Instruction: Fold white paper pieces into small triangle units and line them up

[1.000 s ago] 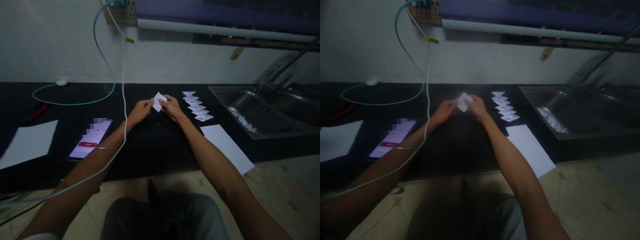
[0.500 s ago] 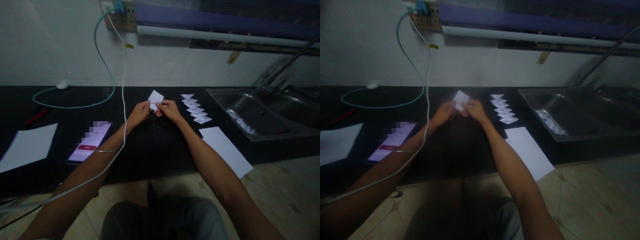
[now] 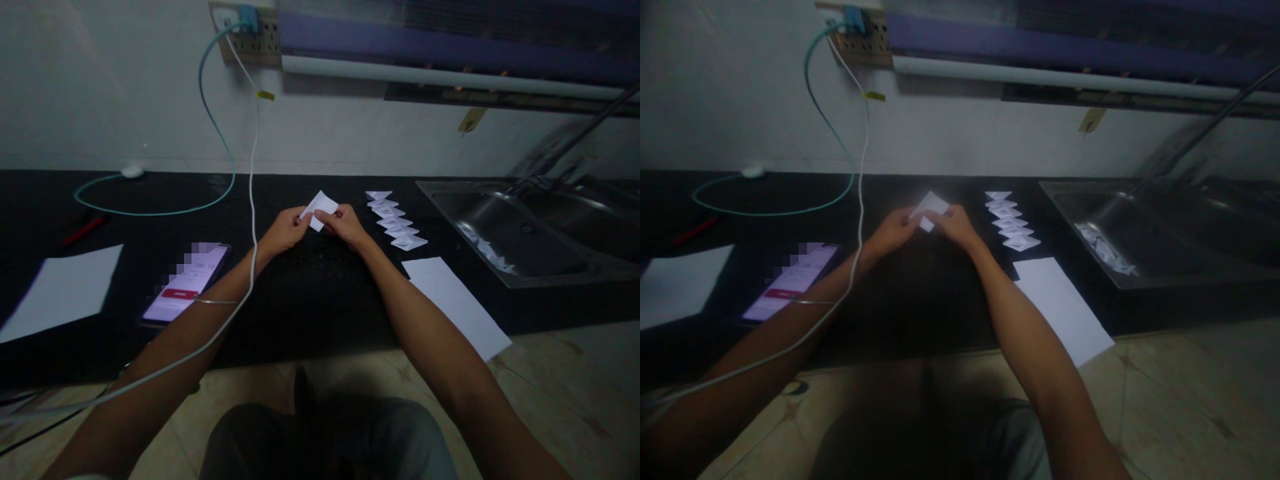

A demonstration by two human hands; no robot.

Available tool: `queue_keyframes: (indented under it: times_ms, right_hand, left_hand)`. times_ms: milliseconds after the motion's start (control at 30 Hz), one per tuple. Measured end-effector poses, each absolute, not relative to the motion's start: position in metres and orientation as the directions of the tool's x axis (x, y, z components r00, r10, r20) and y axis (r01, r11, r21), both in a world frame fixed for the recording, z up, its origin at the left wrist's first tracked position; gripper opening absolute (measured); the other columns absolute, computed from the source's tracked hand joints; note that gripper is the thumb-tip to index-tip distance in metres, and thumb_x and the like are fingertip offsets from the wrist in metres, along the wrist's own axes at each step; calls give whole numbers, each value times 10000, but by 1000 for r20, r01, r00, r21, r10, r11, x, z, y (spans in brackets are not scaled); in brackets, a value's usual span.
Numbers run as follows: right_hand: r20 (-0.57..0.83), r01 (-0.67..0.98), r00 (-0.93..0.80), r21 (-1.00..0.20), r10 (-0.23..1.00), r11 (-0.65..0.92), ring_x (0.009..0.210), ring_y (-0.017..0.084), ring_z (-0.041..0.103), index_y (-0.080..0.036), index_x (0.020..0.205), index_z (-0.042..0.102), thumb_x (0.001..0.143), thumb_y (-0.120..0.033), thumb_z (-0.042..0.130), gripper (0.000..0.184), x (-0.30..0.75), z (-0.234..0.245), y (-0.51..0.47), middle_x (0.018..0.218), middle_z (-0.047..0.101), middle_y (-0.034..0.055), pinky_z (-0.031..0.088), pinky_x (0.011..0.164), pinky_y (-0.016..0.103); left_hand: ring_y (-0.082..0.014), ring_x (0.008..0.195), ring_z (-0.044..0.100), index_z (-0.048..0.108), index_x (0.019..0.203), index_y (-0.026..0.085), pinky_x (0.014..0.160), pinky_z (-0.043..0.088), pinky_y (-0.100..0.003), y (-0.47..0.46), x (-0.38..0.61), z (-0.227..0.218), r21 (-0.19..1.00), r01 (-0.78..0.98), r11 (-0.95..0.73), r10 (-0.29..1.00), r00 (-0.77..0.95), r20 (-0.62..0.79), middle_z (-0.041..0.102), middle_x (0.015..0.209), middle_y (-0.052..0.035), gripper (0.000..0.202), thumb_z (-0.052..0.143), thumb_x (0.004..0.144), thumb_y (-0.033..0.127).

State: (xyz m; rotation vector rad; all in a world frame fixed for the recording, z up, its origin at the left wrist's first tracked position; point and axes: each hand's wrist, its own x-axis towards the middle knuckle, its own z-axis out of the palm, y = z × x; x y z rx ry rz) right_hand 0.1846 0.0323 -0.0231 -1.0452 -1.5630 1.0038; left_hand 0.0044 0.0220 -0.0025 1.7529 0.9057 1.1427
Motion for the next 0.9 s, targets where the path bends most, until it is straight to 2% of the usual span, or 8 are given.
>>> queue_keyframes:
  times_ms: [133, 333, 400, 567, 667, 733, 833, 900]
  right_hand:
    - [317, 166, -188, -923, 930, 348, 442, 72, 404, -176, 526, 547, 790, -688, 648, 585, 187, -20, 31, 466, 505, -22, 310, 474, 232]
    - [335, 141, -283, -912, 899, 384, 410, 86, 449, -134, 632, 715, 894, -726, 457, 697, 187, -17, 33, 459, 564, 17, 352, 480, 237]
    - [342, 141, -287, -909, 895, 392, 408, 89, 468, -132, 622, 713, 901, -721, 451, 702, 186, -18, 34, 483, 602, 39, 369, 477, 238]
    - [389, 147, -230, -892, 892, 427, 474, 115, 565, -133, 677, 712, 899, -698, 485, 648, 184, -23, 36, 652, 714, 87, 460, 520, 249]
    - [477, 220, -197, -830, 856, 513, 632, 159, 661, -135, 937, 764, 944, -614, 480, 556, 184, -26, 37, 821, 758, 88, 526, 617, 274]
    - [544, 299, -228, -750, 808, 589, 829, 195, 709, -174, 1139, 737, 983, -516, 465, 464, 185, -26, 37, 993, 769, 78, 555, 751, 311]
    - [597, 420, -319, -607, 736, 675, 1088, 224, 677, -228, 1293, 669, 991, -319, 459, 379, 188, -26, 36, 1219, 726, 58, 506, 976, 381]
    - [598, 462, -358, -553, 717, 693, 1168, 227, 642, -233, 1355, 621, 948, -193, 459, 441, 190, -26, 34, 1317, 680, 62, 460, 1053, 411]
  left_hand:
    - [-82, 442, 381, 678, 726, 171, 439, 241, -222, 24, 3, -4, 899, 156, -409, 884, 314, 347, 472, 503, 32, 302, 641, 904, 412]
    - [-58, 339, 308, 708, 866, 187, 370, 213, -219, 28, -1, -6, 956, 16, -293, 943, 171, 286, 422, 432, 75, 263, 729, 837, 447]
    - [-58, 332, 345, 717, 917, 173, 362, 230, -215, 28, -1, -5, 965, -48, -258, 950, 170, 262, 452, 432, 73, 300, 755, 809, 451]
    - [-72, 427, 534, 674, 826, 150, 376, 279, -187, 25, 2, -2, 968, -182, -171, 958, 198, 206, 596, 548, 8, 365, 754, 788, 503]
    - [-90, 475, 606, 639, 914, 166, 398, 346, -181, 27, 3, -1, 962, -273, -29, 969, 230, 94, 654, 633, -13, 447, 650, 843, 608]
    - [-98, 478, 624, 616, 939, 166, 394, 356, -180, 28, 4, -2, 960, -275, 51, 968, 251, 21, 674, 663, -28, 483, 609, 859, 641]
    - [-105, 496, 640, 609, 906, 149, 385, 348, -174, 28, 5, -5, 974, -218, 58, 962, 273, 4, 676, 677, -44, 442, 643, 858, 587]
    - [-106, 517, 641, 617, 889, 147, 390, 353, -173, 28, 6, -7, 978, -208, -2, 965, 256, 57, 671, 692, -38, 355, 686, 846, 492]
